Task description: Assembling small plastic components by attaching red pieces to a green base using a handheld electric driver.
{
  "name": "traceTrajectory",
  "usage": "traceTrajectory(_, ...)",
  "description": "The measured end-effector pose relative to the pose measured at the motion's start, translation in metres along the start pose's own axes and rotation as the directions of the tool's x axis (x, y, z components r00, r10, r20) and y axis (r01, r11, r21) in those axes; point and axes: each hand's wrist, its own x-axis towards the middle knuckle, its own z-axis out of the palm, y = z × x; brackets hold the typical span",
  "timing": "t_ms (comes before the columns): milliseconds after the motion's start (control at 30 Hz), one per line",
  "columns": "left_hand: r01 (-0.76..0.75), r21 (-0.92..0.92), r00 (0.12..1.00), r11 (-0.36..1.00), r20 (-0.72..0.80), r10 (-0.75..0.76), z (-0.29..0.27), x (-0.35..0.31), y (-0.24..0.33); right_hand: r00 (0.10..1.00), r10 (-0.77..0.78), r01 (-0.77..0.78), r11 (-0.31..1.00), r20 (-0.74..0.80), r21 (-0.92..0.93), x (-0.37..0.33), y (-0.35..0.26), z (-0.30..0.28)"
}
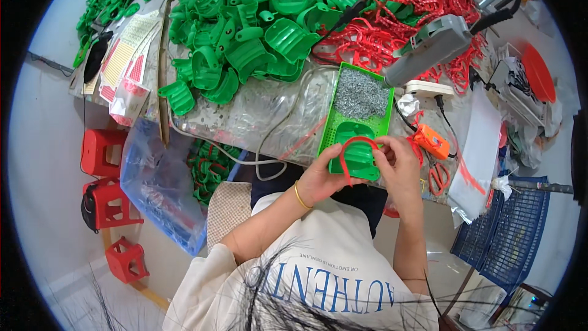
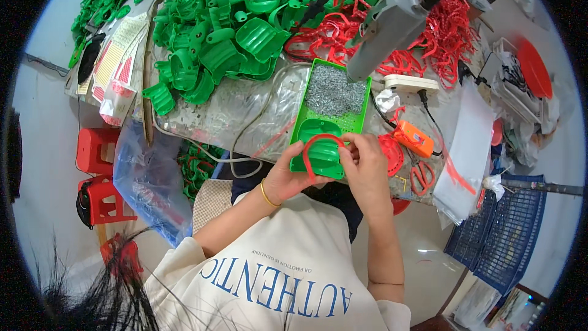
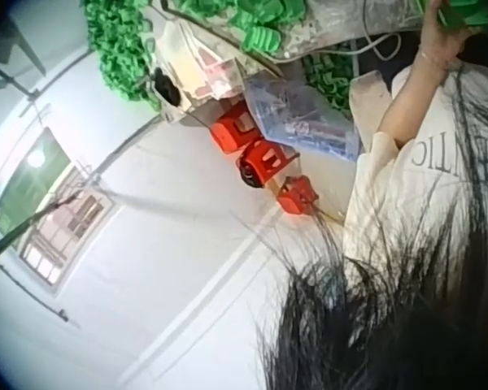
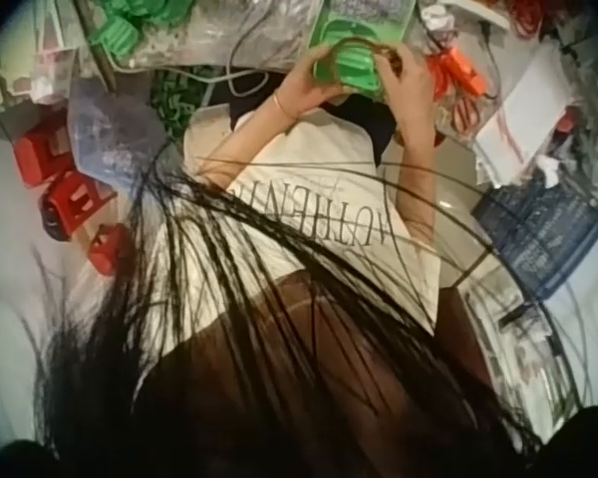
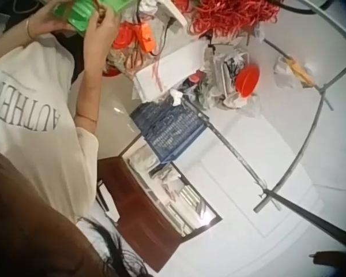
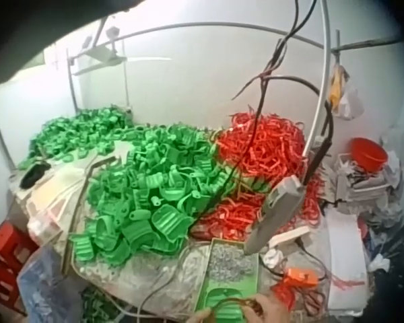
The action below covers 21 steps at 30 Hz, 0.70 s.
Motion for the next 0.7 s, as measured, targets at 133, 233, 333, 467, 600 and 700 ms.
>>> traceTrajectory(133,-0.035,0.102,0.998,0.994,-0.048,0.040,-0.009,-0.002,-0.004,0.999,0.047,-0.048,0.998,-0.021,-0.040,0.000,0.000,0.003)
traceTrajectory(233,-0.023,-0.069,0.999,0.997,0.026,0.025,-0.013,-0.005,-0.002,0.998,0.065,-0.067,0.994,-0.022,-0.089,0.002,-0.010,0.001)
traceTrajectory(333,-0.048,-0.071,0.990,0.996,0.126,0.057,-0.019,-0.002,0.002,1.000,0.008,-0.009,0.996,-0.014,-0.090,0.006,-0.003,0.004)
traceTrajectory(467,-0.122,-0.073,0.989,0.990,0.068,0.127,-0.019,-0.003,0.002,0.985,0.157,-0.170,0.962,0.075,0.213,0.007,0.006,0.002)
traceTrajectory(600,-0.121,-0.027,0.988,0.992,0.096,0.123,-0.024,-0.003,0.000,0.969,0.200,-0.245,0.859,0.145,0.451,0.006,0.005,0.004)
traceTrajectory(700,-0.144,0.055,0.987,0.988,0.075,0.140,-0.019,-0.007,-0.004,0.951,0.214,-0.299,0.816,0.222,0.494,0.008,0.016,0.010)
